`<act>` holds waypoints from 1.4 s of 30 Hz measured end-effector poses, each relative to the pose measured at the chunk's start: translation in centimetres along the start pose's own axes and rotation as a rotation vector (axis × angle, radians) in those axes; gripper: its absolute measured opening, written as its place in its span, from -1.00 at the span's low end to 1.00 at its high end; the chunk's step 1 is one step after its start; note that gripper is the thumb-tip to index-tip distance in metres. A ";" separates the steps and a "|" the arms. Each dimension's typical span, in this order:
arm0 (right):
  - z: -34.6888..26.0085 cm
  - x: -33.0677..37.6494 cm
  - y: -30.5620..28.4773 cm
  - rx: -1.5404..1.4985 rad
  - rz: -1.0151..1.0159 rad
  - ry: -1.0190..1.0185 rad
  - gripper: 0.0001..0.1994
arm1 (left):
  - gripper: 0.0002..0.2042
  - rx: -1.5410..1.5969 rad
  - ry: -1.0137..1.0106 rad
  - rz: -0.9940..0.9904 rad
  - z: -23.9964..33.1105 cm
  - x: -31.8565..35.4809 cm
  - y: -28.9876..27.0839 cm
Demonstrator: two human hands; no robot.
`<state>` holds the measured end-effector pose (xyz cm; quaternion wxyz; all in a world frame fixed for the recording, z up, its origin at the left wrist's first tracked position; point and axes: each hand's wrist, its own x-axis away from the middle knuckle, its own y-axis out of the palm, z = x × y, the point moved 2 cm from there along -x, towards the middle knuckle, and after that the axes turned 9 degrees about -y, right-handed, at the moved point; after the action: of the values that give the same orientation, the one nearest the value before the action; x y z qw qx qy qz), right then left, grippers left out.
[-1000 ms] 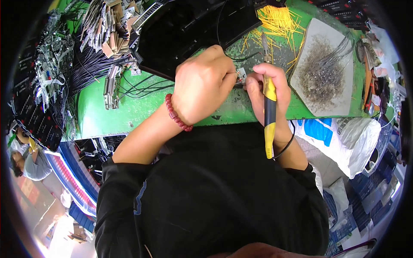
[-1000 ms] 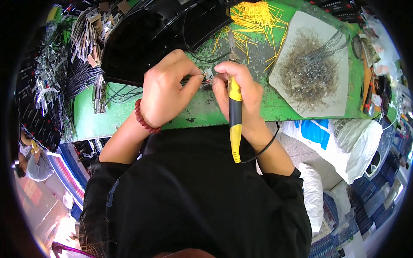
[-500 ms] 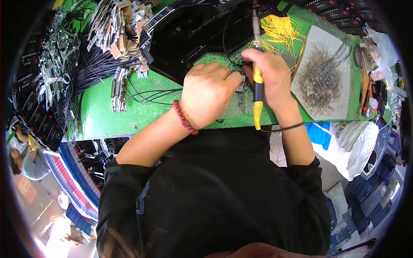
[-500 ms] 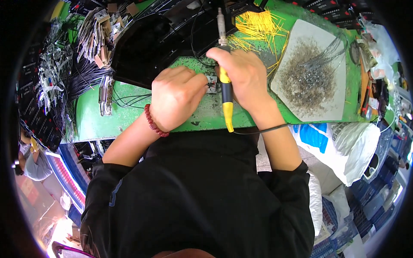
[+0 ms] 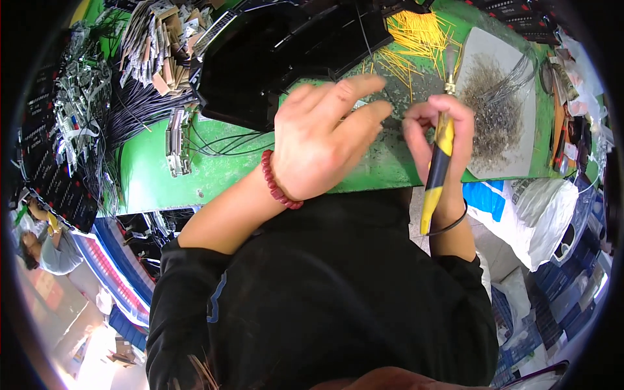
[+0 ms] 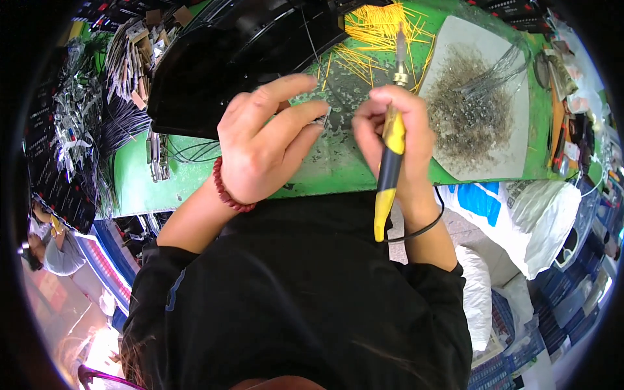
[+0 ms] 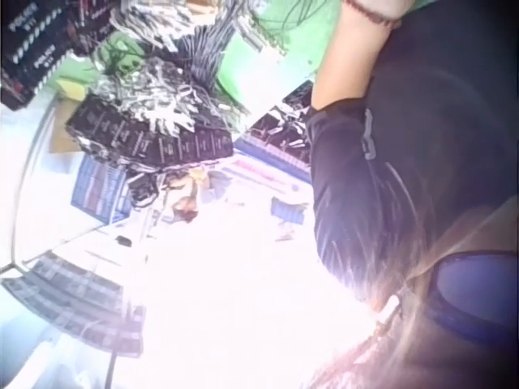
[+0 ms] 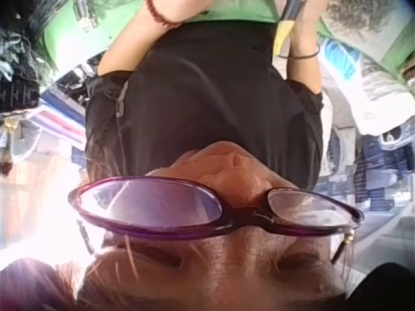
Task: The person solders wires to circuit boards using a soldering iron and then places the completed assemblies into a blue plastic bin.
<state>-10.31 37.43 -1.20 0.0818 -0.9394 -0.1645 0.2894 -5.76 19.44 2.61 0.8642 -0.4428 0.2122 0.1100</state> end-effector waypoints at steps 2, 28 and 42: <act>-1.0 0.3 0.8 -0.123 -0.012 0.030 -0.51 | -0.74 0.256 -0.092 -0.013 0.8 -0.4 0.3; -2.6 0.6 1.9 -0.361 0.073 0.215 -0.56 | -0.92 0.627 -0.398 -0.281 -0.7 0.8 -0.1; -2.1 0.6 3.1 -0.757 0.136 0.334 -0.52 | -0.92 1.158 -0.770 -0.674 -2.5 0.5 -0.7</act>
<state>-7.88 34.63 -0.57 -0.2631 -0.9459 -0.1812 0.0568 -5.70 17.00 1.61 0.9577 0.1085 -0.2260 -0.1411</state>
